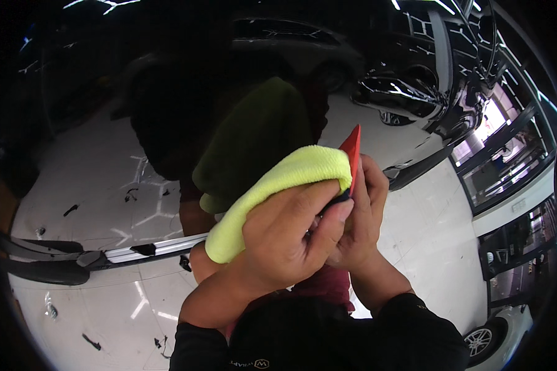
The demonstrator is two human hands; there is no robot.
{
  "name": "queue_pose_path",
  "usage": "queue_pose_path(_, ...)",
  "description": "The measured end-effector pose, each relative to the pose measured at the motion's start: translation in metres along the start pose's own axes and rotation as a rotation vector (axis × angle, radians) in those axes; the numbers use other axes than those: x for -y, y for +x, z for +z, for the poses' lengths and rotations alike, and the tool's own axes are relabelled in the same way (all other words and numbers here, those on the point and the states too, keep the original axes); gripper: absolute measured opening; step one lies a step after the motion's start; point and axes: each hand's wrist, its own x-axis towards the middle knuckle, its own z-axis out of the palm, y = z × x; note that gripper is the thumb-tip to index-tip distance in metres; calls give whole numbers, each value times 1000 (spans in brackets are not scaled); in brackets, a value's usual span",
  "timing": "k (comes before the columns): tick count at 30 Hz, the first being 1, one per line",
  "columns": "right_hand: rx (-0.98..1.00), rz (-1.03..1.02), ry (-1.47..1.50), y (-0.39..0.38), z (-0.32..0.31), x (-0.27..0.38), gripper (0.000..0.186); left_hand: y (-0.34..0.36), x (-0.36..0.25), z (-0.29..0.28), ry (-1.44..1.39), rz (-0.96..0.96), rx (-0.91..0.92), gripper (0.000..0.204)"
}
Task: The person applies a black vinyl wrap to the rear bumper of a black car. They use a squeegee to smooth the film, a knife to trim excess material, and a cloth to wipe the surface. The person works on the lower edge and contours of the bumper, ensuring the wrap adheres smoothly.
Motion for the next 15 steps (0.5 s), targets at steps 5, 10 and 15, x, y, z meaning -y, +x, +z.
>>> queue_pose_path(5, 36, -50, -161, 5, 32, -11, 74, 6, 45, -3, -101, 64, -91, 23)
queue_pose_path(10, 31, 40, -148, 25, 38, -11, 73, 37, 57, -11, -108, 95, -50, 26)
queue_pose_path(15, -21, 36, 57, 63, 7, 2, 77, 70, 5, -19, 36, 21, 10, 25)
